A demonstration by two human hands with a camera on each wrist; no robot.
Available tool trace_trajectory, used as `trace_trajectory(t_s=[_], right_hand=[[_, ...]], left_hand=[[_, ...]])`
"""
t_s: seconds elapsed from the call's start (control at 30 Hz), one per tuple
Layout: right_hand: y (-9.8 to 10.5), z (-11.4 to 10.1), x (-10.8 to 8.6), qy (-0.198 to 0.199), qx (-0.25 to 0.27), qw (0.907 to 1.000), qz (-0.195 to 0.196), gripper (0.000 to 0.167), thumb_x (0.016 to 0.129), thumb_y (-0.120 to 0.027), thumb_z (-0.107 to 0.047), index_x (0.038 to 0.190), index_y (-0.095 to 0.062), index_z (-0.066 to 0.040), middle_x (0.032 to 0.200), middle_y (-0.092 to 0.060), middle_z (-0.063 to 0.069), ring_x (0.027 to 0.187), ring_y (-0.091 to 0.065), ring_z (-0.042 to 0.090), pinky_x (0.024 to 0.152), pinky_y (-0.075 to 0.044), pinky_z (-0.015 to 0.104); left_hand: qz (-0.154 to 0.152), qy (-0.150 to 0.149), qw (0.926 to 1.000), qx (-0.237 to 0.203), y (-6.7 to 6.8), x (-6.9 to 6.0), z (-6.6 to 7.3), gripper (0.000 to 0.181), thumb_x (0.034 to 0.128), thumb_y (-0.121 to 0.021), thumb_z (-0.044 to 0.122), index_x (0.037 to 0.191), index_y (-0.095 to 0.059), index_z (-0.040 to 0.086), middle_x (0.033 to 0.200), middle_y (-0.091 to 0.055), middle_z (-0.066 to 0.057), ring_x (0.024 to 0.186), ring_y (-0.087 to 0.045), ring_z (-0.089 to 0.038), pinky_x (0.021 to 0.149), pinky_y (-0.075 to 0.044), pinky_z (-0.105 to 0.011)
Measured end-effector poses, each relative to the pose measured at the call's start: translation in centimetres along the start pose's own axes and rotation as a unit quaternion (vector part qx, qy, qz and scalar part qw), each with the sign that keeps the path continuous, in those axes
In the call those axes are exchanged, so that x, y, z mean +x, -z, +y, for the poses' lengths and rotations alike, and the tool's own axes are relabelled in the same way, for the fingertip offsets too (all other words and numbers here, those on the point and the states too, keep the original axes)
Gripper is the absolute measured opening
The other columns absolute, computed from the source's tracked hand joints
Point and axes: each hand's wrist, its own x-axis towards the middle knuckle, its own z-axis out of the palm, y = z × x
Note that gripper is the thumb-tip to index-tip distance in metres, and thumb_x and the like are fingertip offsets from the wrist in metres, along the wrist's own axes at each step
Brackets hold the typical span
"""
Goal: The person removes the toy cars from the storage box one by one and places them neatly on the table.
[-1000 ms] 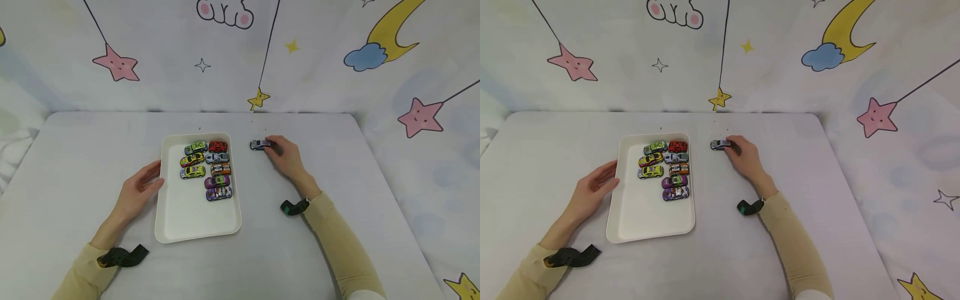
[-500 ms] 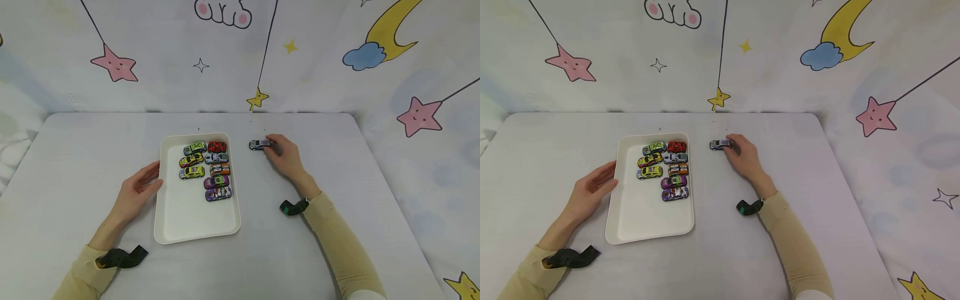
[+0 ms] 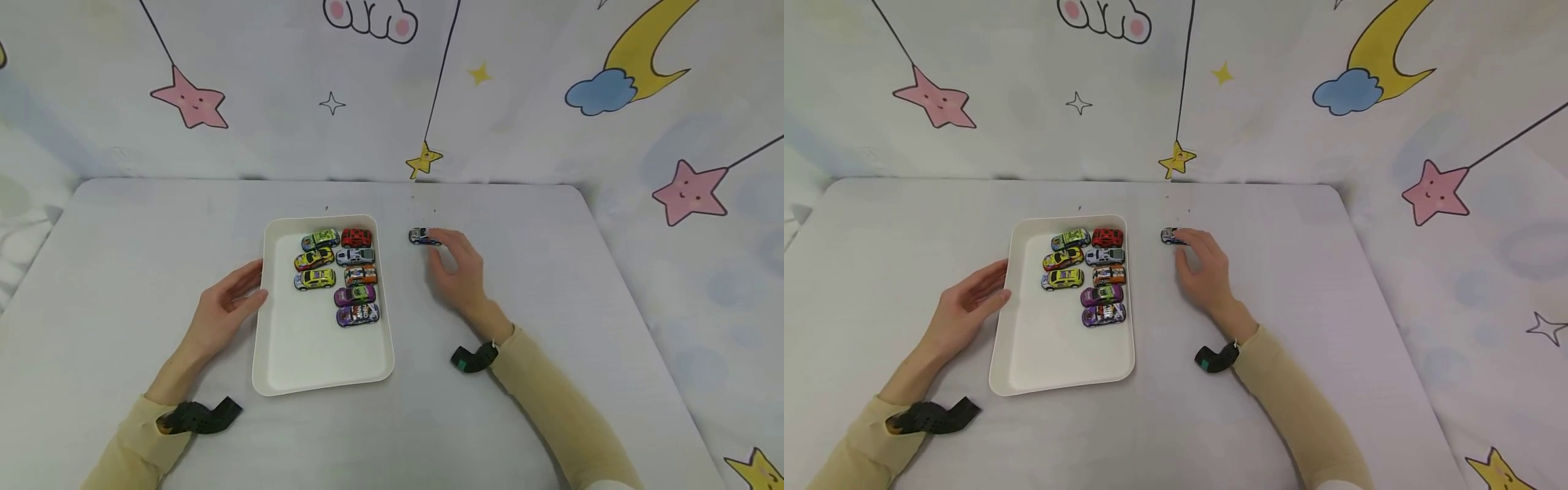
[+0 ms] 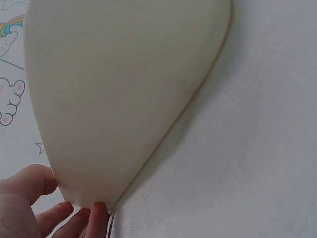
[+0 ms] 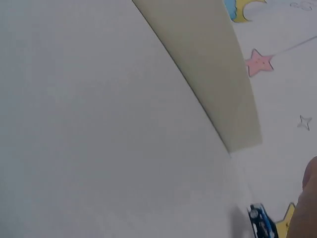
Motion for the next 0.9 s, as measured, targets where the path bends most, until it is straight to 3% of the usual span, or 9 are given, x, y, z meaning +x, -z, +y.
trace_trajectory(t_s=[0.33,0.67,0.9], right_hand=[[-2.2,-4.6,-1.8,0.021,0.069,0.9937,-0.086,0.027,0.084,-0.072,-0.001,0.11,-0.073,-0.003,0.107,-0.072,0.012,0.101,-0.068,0.025,0.096,-0.055,0.03],[-3.5,-6.7,-2.4,0.162,0.113,0.9681,-0.154,0.022,0.089,-0.071,-0.01,0.106,-0.07,0.003,0.109,-0.07,0.012,0.102,-0.066,0.025,0.091,-0.058,0.034],[-2.9,-8.0,-2.2,0.127,0.064,0.9507,-0.275,0.031,0.088,-0.074,-0.008,0.118,-0.069,-0.004,0.119,-0.068,0.008,0.113,-0.063,0.021,0.101,-0.053,0.031]], left_hand=[[0.004,-0.002,1.0,0.0,0.0,0.0,-0.1,0.052,0.0972,-0.063,0.003,0.146,-0.046,-0.003,0.144,-0.051,-0.029,0.121,-0.053,0.01,0.091,-0.051,-0.009],[0.005,-0.004,0.9999,-0.014,0.0,0.0,0.0,0.052,0.0964,-0.062,0.0,0.145,-0.046,-0.004,0.143,-0.05,-0.031,0.121,-0.054,0.008,0.09,-0.052,-0.01],[0.003,-0.009,0.9995,-0.031,-0.1,0.0,0.0,0.052,0.0961,-0.062,-0.002,0.145,-0.046,-0.006,0.143,-0.05,-0.031,0.123,-0.056,0.003,0.09,-0.054,-0.012]])
